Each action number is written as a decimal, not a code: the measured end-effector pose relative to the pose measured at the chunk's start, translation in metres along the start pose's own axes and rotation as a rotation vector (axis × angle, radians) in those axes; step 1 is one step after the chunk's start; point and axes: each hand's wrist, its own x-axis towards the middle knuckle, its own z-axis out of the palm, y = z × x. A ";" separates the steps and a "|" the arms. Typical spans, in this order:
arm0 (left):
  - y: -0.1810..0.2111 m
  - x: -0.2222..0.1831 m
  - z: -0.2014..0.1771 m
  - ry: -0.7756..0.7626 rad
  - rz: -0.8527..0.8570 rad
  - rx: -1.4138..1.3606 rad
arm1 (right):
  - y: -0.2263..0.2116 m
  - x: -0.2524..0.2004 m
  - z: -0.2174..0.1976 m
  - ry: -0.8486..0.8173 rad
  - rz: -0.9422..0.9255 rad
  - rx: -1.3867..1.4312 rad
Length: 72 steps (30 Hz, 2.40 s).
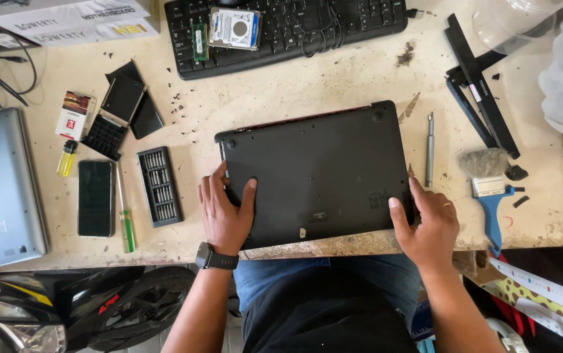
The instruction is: The person is disassembling a laptop, cleaning the internal parts with a brush, and using a screwdriver to remove or adjust internal components.
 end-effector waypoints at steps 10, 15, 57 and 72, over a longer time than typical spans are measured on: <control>-0.003 0.006 -0.001 0.010 0.023 0.008 | 0.014 -0.009 0.007 -0.019 -0.014 0.011; -0.007 0.009 0.001 0.028 0.063 0.013 | 0.014 -0.007 0.006 -0.018 -0.030 0.044; 0.047 0.077 -0.091 -0.327 -0.467 -0.797 | 0.015 0.097 -0.058 0.008 0.019 0.644; 0.057 0.074 -0.094 -0.323 -0.419 -0.822 | 0.006 0.102 -0.072 -0.044 0.082 0.573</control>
